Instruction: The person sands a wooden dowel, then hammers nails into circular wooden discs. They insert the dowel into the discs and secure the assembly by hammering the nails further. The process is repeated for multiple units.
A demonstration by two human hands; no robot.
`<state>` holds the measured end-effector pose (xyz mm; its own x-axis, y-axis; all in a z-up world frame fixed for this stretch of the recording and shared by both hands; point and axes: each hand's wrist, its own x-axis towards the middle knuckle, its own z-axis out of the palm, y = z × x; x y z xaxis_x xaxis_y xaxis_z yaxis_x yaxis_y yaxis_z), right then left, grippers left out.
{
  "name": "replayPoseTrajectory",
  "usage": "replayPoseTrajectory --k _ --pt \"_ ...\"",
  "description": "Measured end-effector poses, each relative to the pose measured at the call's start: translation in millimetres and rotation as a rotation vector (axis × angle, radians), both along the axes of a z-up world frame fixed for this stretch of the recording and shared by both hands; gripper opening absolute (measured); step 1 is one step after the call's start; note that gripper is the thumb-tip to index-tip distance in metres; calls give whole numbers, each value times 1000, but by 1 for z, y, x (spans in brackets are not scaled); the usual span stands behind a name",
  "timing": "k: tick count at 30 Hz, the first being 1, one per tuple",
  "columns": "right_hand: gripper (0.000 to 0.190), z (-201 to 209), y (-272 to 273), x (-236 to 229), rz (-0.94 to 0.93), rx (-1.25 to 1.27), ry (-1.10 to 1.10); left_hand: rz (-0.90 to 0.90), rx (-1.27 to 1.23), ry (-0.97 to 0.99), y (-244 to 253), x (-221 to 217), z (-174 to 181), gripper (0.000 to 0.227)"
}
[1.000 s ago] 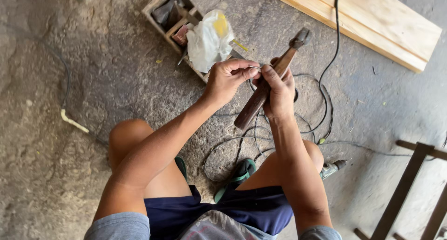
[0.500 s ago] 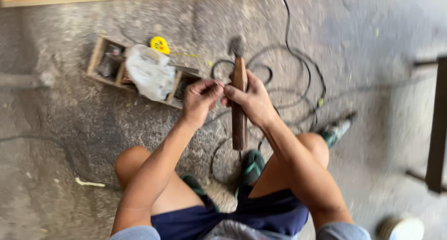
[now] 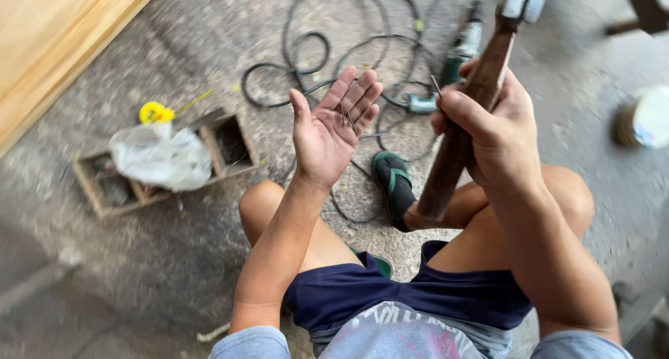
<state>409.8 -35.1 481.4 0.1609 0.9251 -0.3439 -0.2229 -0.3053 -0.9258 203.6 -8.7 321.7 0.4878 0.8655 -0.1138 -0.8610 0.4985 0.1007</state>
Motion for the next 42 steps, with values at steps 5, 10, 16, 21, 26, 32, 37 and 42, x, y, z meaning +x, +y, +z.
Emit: replayPoseTrajectory --k 5,10,16,21,26,32,37,42 --pt "45 19 -70 60 -209 -24 87 -138 44 31 -20 50 19 94" --pt "46 -2 -89 101 -278 46 57 -206 -6 206 -36 94 25 84" --pt "40 -80 -94 160 -180 13 -55 -190 272 799 -73 201 4 42" --pt "40 -141 -104 256 -82 13 46 -148 244 942 -79 313 -30 26" --pt "42 -177 -83 374 -74 107 35 -203 267 1045 -61 422 -61 20" --pt "28 -229 -53 485 -230 69 272 -349 109 1255 11 518 -68 27" --pt "22 -272 -23 538 -497 58 479 -536 461 1667 75 592 -39 34" --pt "19 -321 -19 577 -616 27 565 -581 681 1846 111 637 -14 35"
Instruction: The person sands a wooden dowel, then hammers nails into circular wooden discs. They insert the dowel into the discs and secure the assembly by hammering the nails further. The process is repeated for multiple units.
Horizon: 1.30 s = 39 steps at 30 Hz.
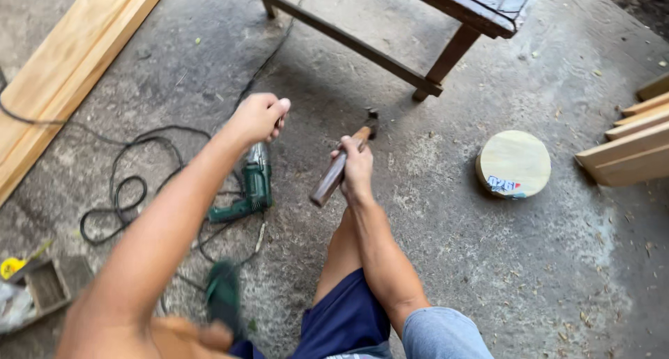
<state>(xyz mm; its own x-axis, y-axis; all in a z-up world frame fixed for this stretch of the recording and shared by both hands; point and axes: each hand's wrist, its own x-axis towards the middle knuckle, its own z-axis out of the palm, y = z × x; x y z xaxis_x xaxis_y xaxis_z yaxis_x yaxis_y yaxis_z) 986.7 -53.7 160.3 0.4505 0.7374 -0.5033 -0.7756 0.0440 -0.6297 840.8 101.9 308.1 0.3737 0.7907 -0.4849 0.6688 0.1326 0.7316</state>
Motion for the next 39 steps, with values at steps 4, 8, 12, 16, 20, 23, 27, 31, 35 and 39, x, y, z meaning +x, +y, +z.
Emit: replayPoseTrajectory --k 4,8,12,16,20,23,27,31,35,39 --pt "17 -25 11 36 -68 12 113 -131 2 100 27 14 1 33" --pt "18 -30 -24 70 -109 -21 38 -324 37 228 50 22 -33 30" --pt "18 -22 -80 126 -220 -55 -45 -449 164 309 106 55 -128 29" --pt "20 -32 -163 173 -427 -248 -197 -389 256 318 150 50 -270 30" --pt "15 -37 -255 195 -632 -463 -251 -186 42 368 178 34 -372 31" --pt "16 -39 -306 195 -803 -599 -281 -166 97 388 198 28 -403 31" --pt "16 -35 -370 188 -847 -485 -284 -162 242 353 210 24 -409 30" --pt "28 14 -390 211 -599 85 -54 -166 248 277 211 24 -375 26" --pt "30 79 -347 208 -769 -416 -323 -247 14 39 172 56 -299 24" --pt "32 168 -247 231 -687 -740 -519 -344 104 -110 120 112 -214 29"
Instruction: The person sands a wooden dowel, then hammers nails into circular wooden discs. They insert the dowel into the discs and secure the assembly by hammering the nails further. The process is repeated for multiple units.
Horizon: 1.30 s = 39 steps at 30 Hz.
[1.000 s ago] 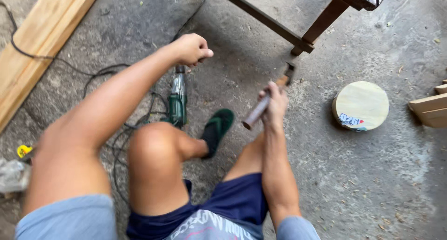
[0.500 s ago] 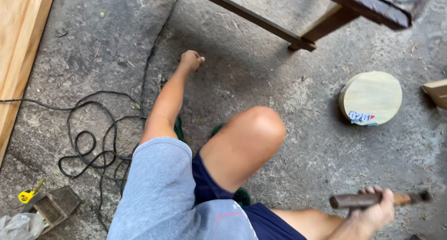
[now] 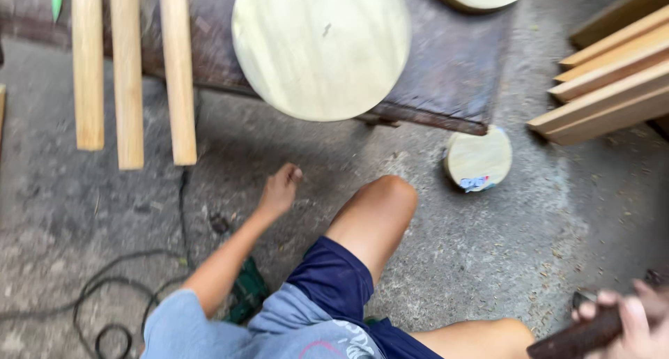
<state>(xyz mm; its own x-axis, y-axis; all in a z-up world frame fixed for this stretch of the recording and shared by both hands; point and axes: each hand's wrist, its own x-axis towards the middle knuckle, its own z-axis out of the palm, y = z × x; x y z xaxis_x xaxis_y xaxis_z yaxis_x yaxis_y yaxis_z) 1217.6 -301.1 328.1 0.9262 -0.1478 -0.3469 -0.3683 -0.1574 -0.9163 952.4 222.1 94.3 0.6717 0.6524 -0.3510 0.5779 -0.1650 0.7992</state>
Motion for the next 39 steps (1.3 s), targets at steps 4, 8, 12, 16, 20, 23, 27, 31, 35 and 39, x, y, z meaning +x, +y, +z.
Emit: replayPoseTrajectory --k 4,8,12,16,20,23,27,31,35,39 --pt "30 43 105 57 221 -38 -48 -113 5 -175 -21 60 102 27" --pt "31 50 182 107 422 -48 -56 -216 -114 -275 -28 101 178 21" --pt "40 29 248 158 600 40 -68 -228 -104 -330 -45 130 210 18" --pt "46 -9 321 219 661 106 -167 -135 -150 -319 -71 146 223 17" --pt "38 -48 382 280 681 220 -251 -38 -82 -301 -88 148 229 15" --pt "31 -69 409 311 752 337 -233 51 55 -295 -97 156 240 15" --pt "29 -75 419 334 757 636 -119 187 167 -279 -108 179 264 16" --pt "31 -42 384 349 783 1028 -136 251 270 -350 -110 211 287 26" --pt "27 0 333 330 1013 834 -644 296 -319 -545 -99 238 296 51" --pt "24 0 281 292 1203 451 -1312 414 -653 -624 -101 256 272 50"
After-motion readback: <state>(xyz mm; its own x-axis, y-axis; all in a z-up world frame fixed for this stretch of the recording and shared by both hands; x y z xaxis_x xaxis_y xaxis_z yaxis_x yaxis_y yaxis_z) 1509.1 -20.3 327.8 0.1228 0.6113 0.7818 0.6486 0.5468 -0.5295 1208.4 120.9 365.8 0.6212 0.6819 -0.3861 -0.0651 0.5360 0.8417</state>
